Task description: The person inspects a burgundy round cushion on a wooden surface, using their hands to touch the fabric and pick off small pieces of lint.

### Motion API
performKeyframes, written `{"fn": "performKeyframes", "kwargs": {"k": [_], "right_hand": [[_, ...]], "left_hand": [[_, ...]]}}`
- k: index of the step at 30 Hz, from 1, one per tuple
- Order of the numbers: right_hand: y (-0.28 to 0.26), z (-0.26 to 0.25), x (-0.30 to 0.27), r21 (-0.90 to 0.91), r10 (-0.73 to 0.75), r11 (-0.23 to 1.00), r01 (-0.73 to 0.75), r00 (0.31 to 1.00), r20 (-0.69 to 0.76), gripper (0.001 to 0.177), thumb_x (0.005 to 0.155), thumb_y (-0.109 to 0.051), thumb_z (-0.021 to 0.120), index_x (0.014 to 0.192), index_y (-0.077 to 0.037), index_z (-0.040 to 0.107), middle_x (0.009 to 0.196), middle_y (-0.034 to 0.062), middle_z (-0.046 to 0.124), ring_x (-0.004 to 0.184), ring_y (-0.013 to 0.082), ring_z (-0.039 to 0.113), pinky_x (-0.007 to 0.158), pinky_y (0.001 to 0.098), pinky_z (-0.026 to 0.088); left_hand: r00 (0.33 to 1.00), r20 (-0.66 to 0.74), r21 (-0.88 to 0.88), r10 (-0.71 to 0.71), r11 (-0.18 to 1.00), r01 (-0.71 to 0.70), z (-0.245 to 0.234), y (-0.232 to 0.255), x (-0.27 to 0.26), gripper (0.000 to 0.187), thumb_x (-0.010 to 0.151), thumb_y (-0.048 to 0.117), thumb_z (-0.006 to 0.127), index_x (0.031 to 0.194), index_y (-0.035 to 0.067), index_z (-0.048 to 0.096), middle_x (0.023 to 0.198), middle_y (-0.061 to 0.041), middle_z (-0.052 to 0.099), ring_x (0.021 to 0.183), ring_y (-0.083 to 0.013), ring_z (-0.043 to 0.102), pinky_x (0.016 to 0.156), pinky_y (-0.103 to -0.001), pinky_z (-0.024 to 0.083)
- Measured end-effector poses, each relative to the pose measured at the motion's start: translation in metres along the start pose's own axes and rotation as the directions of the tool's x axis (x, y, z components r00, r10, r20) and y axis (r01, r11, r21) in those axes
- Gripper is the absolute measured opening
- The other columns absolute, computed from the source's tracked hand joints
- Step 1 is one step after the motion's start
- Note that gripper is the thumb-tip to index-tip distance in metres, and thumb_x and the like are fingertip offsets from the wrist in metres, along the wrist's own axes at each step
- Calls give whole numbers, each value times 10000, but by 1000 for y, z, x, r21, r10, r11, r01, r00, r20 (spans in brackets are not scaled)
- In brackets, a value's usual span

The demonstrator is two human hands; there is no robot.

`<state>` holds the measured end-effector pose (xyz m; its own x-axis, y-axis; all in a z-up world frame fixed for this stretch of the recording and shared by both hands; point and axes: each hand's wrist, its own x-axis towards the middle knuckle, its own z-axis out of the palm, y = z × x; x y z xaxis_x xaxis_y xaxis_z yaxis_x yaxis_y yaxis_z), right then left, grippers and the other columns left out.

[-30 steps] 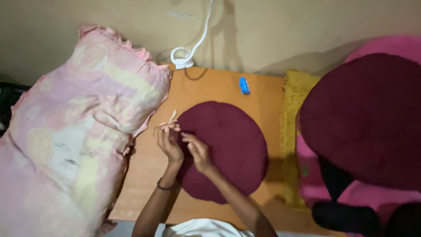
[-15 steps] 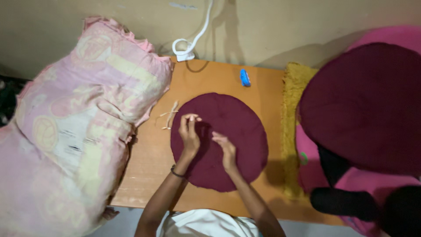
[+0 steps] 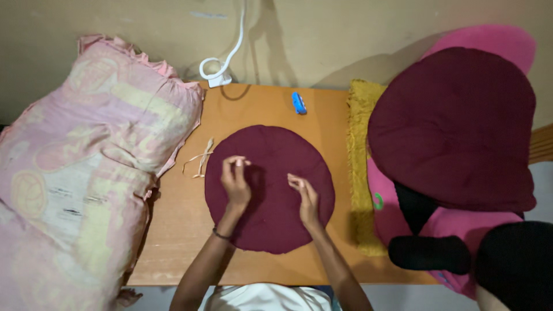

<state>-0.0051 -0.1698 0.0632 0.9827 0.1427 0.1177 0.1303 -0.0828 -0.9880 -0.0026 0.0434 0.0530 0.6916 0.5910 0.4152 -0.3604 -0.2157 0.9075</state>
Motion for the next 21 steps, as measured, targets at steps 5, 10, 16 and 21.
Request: {"fn": "performKeyframes", "kwargs": {"k": [5, 10, 16, 21], "right_hand": [[-9, 6, 1, 133, -162, 978, 158, 987, 21, 516, 1116, -377, 358, 1145, -6, 715, 1259, 191, 721, 1193, 288, 701, 1032, 430, 582], [8, 11, 20, 154, -247, 957, 247, 969, -17, 498, 1127, -384, 380, 1160, -28, 727, 1235, 181, 743, 1158, 282, 730, 1027, 438, 601], [43, 21, 23, -15, -31, 999, 31, 999, -11, 420, 1087, -301, 425, 1181, -14, 717, 1232, 170, 729, 1140, 269, 705, 1023, 409, 556], [38, 17, 23, 89, -69, 994, 69, 998, -2, 408, 1098, -265, 441, 1150, 25, 723, 1195, 175, 745, 1130, 262, 710, 1006, 401, 571]], "left_hand": [[974, 197, 102, 111, 986, -133, 9, -24, -21, 160, 1074, 151, 518, 1028, 45, 629, 932, -75, 674, 845, -192, 672, 779, -335, 552], [975, 196, 235, 108, 960, -154, 6, -30, -23, 163, 1065, 133, 523, 1049, 16, 635, 948, -99, 648, 839, -213, 655, 782, -359, 533], [964, 154, 86, 216, 969, -231, 15, -25, -20, 163, 1072, 141, 507, 1047, 32, 625, 977, -101, 658, 839, -198, 678, 768, -329, 581], [930, 234, 224, 284, 915, -336, 23, -32, -38, 126, 1056, 103, 528, 1016, 26, 619, 964, -110, 637, 885, -237, 648, 801, -365, 536]]}}
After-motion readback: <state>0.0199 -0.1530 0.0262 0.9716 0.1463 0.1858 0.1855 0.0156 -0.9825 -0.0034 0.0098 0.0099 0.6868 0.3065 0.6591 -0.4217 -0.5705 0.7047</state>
